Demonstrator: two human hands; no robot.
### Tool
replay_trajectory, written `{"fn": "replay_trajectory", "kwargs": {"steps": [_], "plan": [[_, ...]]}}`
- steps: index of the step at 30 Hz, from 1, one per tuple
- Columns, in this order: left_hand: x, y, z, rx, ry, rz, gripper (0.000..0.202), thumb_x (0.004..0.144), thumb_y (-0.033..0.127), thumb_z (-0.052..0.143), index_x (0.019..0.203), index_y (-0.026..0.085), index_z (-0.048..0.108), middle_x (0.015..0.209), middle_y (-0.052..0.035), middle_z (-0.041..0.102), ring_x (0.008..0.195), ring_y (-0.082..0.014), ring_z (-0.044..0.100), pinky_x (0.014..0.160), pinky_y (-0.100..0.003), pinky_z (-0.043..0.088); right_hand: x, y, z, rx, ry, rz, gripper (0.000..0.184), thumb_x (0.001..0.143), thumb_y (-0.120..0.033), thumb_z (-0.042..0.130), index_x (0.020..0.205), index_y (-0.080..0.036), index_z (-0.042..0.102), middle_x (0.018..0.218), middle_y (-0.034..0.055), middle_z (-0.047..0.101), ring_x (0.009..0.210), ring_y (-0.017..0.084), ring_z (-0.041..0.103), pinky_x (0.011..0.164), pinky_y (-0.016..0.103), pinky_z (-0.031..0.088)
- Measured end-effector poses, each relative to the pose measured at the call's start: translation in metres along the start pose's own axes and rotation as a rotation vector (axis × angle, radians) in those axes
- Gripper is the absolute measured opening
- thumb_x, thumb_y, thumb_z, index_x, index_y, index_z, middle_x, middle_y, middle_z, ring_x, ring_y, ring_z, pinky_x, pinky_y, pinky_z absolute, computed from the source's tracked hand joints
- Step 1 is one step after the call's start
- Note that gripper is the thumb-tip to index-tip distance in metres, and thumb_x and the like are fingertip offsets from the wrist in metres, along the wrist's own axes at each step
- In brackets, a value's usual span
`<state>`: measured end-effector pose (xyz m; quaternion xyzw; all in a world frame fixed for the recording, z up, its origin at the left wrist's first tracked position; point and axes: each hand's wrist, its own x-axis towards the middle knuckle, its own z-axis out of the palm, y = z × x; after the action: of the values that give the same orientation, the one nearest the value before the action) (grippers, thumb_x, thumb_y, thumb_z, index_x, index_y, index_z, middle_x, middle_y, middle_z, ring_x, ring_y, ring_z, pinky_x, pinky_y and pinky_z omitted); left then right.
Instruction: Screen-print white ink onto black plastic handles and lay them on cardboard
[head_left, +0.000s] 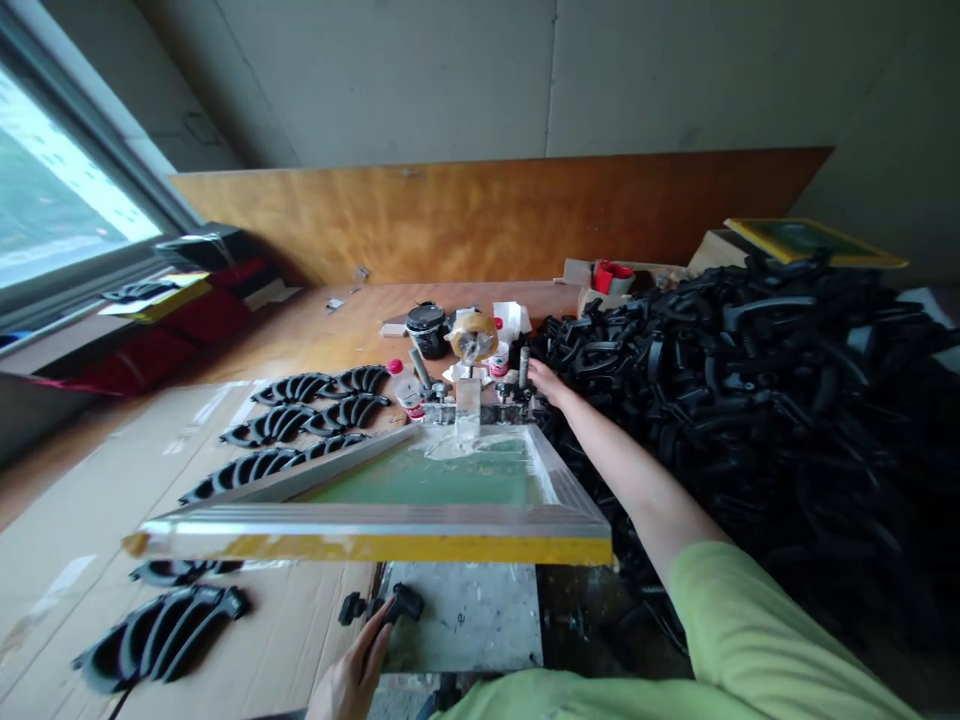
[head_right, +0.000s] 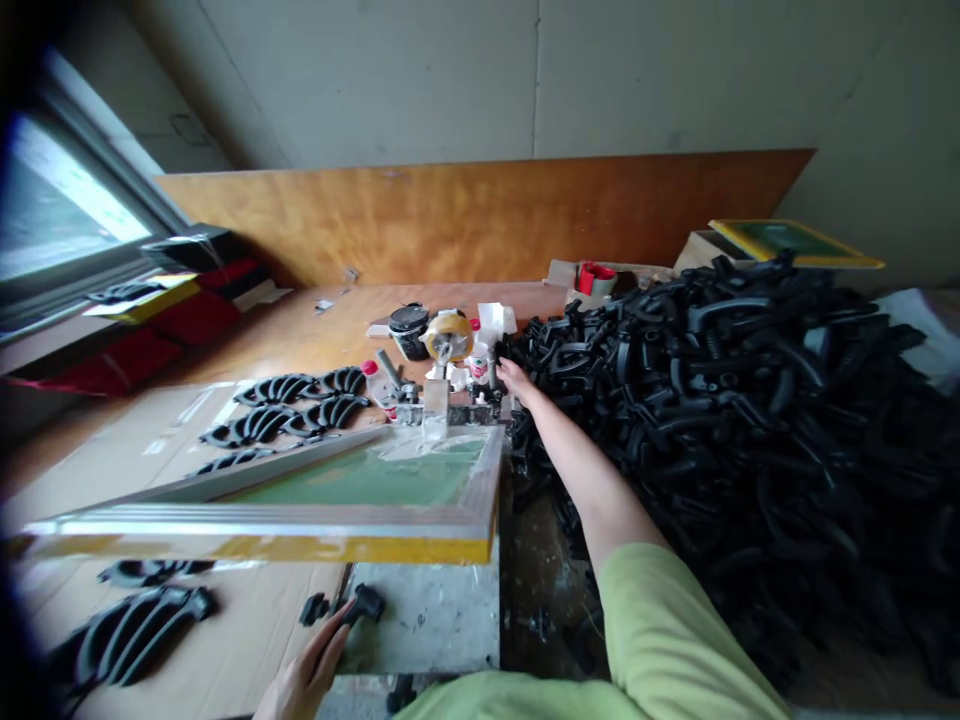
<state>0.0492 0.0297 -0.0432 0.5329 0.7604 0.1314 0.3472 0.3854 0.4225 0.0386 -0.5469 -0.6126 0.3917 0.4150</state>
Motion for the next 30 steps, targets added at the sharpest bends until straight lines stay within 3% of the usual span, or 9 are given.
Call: {"fn": "replay_trajectory", "kwargs": {"steps": [3,5,8,11,15,19,24,27,30], "plan": [[0.0,0.012,0.0,-0.044,-0.086,-0.011,0.059,0.086,0.06,0.033,0.129,0.025,0.056,0.059,0.0009,0.063,0.062,-0.0214,0.063,0.067,-0.028,0.05,-0.029,0.0,-0.019,-0.076,-0.015,-0.016,0.024,0.082,-0.016,0.052,0.102,-0.018,0.064,0.103,0.0059,0.068,0.096,0.016,0.06,0.092,0.034,0.043],[0.002,0.033,0.003,-0.081,-0.145,0.019,0.065,0.086,0.063,0.032,0.127,0.019,0.057,0.053,0.0023,0.055,0.059,-0.0189,0.058,0.063,-0.027,0.047,-0.067,-0.002,-0.052,-0.284,-0.038,-0.117,0.025,0.082,-0.011,0.05,0.098,-0.02,0.068,0.102,0.0053,0.068,0.098,0.018,0.059,0.093,0.033,0.042],[0.007,0.087,0.015,-0.125,-0.293,0.133,0.065,0.088,0.061,0.031,0.129,0.016,0.055,0.057,0.0026,0.056,0.06,-0.016,0.054,0.061,-0.025,0.043,-0.136,-0.012,-0.121,-0.776,0.025,-0.259,0.032,0.082,-0.006,0.044,0.091,-0.022,0.07,0.099,0.0063,0.068,0.102,0.021,0.053,0.09,0.034,0.041],[0.014,0.15,0.034,-0.158,-0.43,0.299,0.06,0.09,0.058,0.03,0.125,0.017,0.057,0.059,0.0014,0.06,0.06,-0.0151,0.055,0.062,-0.025,0.042,-0.187,-0.023,-0.188,-1.208,0.102,-0.153,0.031,0.079,-0.004,0.046,0.091,-0.02,0.07,0.1,0.0098,0.064,0.103,0.025,0.048,0.084,0.037,0.04],[0.02,0.21,0.061,-0.14,-0.439,0.422,0.057,0.09,0.053,0.032,0.132,0.02,0.052,0.09,-0.0054,0.069,0.055,-0.0121,0.058,0.064,-0.027,0.046,-0.207,-0.027,-0.227,-1.522,0.109,-0.033,0.028,0.082,-0.008,0.043,0.092,-0.018,0.067,0.102,0.0129,0.059,0.102,0.027,0.046,0.08,0.039,0.037],[0.017,0.212,0.072,-0.142,-0.298,0.54,0.051,0.089,0.048,0.04,0.129,0.02,0.055,0.112,-0.0103,0.065,0.071,-0.0149,0.063,0.075,-0.029,0.047,-0.204,-0.027,-0.226,-1.569,0.139,-0.107,0.028,0.086,-0.009,0.037,0.094,-0.013,0.063,0.099,0.0164,0.059,0.101,0.029,0.047,0.081,0.042,0.036],[-0.002,0.165,0.059,-0.347,-0.298,0.394,0.048,0.09,0.052,0.039,0.124,0.022,0.057,0.103,-0.0067,0.068,0.068,-0.0142,0.063,0.06,-0.025,0.047,-0.207,-0.024,-0.204,-1.335,0.188,-0.34,0.02,0.088,-0.014,0.039,0.098,-0.012,0.057,0.085,0.0143,0.062,0.096,0.027,0.053,0.089,0.042,0.036],[-0.01,0.135,0.043,-0.461,-0.249,0.278,0.049,0.088,0.053,0.042,0.122,0.021,0.058,0.102,-0.0068,0.068,0.071,-0.015,0.063,0.054,-0.023,0.046,-0.215,-0.015,-0.145,-0.969,0.129,-0.402,0.014,0.087,-0.029,0.052,0.095,-0.018,0.054,0.089,0.0094,0.061,0.084,0.023,0.057,0.08,0.035,0.043],[-0.009,0.112,0.022,-0.521,-0.187,0.21,0.05,0.087,0.054,0.045,0.117,0.018,0.06,0.098,-0.0081,0.068,0.07,-0.0147,0.061,0.053,-0.023,0.046,-0.226,-0.004,-0.054,-0.626,-0.008,-0.414,0.011,0.084,-0.03,0.059,0.085,-0.02,0.054,0.087,0.0047,0.06,0.08,0.02,0.058,0.075,0.031,0.046]]}}
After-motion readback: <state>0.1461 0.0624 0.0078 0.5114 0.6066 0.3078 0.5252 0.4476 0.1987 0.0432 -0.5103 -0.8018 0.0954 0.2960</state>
